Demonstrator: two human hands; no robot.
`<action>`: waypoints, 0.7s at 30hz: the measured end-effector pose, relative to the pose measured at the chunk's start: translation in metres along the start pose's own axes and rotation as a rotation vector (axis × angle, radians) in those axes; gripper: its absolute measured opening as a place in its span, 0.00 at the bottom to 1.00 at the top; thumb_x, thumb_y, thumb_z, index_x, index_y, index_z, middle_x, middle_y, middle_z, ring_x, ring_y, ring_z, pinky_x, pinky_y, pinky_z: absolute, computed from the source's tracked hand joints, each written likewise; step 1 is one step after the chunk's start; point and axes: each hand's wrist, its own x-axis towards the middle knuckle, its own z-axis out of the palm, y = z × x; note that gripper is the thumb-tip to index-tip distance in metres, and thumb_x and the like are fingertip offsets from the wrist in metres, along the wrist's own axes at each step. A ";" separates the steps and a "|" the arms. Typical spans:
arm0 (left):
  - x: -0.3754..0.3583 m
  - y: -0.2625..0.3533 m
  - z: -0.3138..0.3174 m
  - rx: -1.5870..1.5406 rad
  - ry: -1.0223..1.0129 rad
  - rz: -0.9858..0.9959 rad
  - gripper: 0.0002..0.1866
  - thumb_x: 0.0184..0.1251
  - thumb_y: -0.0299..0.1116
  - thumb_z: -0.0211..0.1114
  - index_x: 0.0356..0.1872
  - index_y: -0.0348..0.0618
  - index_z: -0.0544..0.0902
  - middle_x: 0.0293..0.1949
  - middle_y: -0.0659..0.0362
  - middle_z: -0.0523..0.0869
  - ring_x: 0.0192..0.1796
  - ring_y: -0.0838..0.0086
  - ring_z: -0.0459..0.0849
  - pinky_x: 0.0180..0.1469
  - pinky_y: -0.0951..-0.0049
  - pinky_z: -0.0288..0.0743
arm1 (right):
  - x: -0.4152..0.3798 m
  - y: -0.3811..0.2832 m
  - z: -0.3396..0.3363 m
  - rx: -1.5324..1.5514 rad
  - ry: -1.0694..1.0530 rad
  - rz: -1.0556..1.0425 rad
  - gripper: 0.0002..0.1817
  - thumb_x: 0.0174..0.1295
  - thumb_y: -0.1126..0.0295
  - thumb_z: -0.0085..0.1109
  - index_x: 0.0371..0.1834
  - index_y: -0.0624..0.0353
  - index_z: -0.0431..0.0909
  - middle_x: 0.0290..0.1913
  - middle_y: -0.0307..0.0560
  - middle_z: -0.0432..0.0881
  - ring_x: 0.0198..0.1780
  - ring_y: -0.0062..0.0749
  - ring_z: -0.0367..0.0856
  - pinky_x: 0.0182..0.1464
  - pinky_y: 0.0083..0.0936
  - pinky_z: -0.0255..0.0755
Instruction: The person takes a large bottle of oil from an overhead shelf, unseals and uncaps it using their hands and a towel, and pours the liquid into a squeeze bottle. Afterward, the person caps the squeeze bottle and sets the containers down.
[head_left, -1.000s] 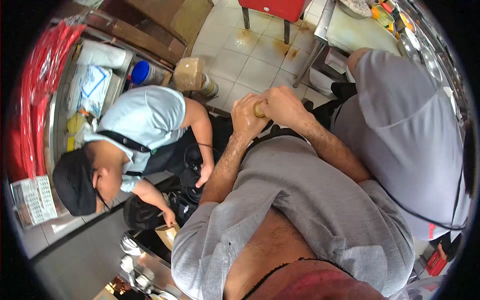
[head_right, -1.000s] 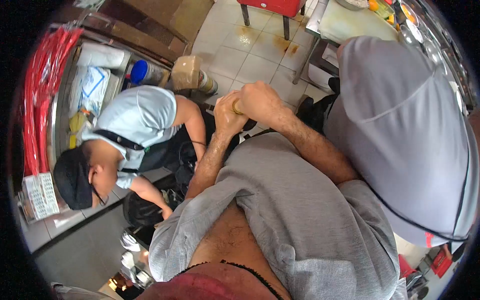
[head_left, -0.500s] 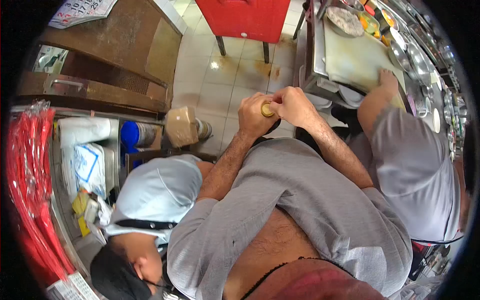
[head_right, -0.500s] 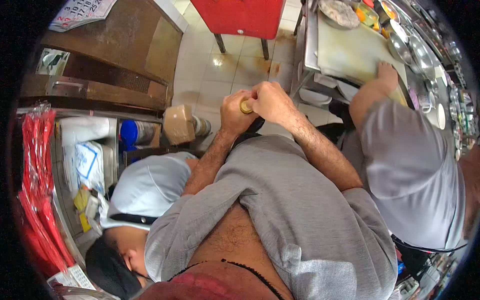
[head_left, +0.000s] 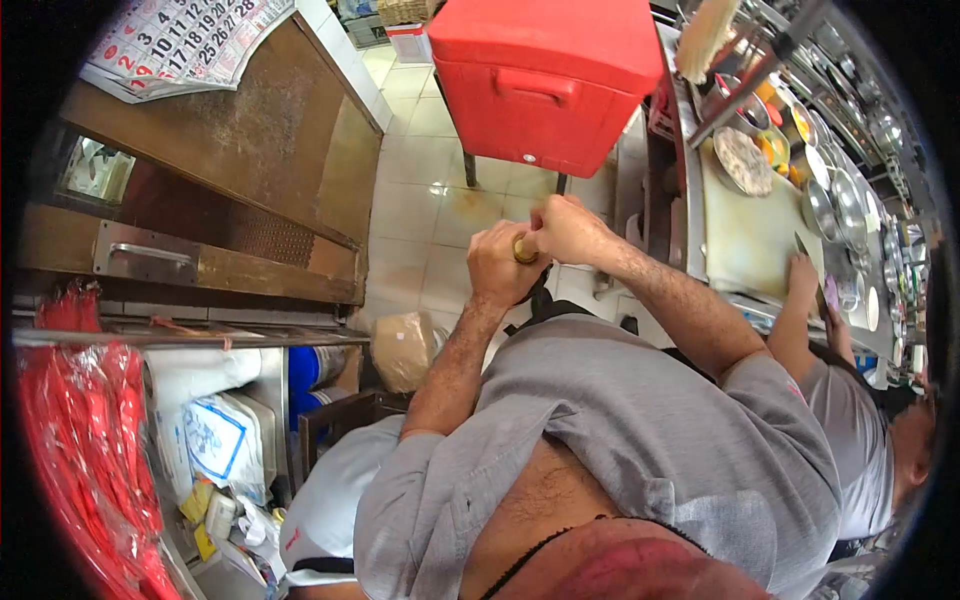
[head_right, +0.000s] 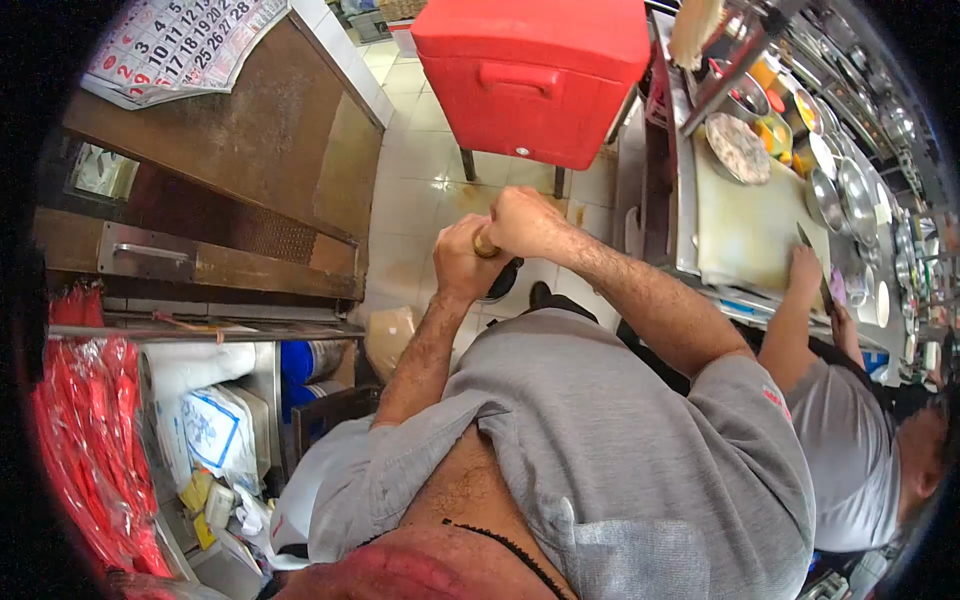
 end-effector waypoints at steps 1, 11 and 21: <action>0.015 -0.009 -0.008 0.004 0.005 -0.022 0.18 0.39 0.39 0.76 0.31 0.44 0.81 0.28 0.56 0.83 0.32 0.60 0.82 0.36 0.62 0.72 | 0.018 -0.005 -0.003 -0.031 0.075 -0.095 0.15 0.46 0.65 0.59 0.30 0.68 0.80 0.27 0.62 0.80 0.34 0.50 0.82 0.39 0.38 0.75; 0.223 -0.079 -0.075 0.067 0.083 -0.035 0.17 0.39 0.40 0.75 0.25 0.41 0.78 0.23 0.52 0.81 0.29 0.54 0.81 0.31 0.60 0.74 | 0.186 -0.092 -0.131 -0.069 0.177 -0.517 0.15 0.44 0.63 0.60 0.23 0.69 0.76 0.21 0.62 0.77 0.29 0.49 0.81 0.34 0.38 0.73; 0.471 -0.114 -0.091 -0.062 0.039 0.268 0.15 0.40 0.39 0.72 0.27 0.40 0.82 0.23 0.52 0.83 0.26 0.61 0.82 0.31 0.67 0.76 | 0.314 -0.145 -0.316 -0.328 0.215 -0.674 0.10 0.52 0.67 0.55 0.19 0.61 0.74 0.13 0.37 0.67 0.15 0.21 0.67 0.16 0.23 0.60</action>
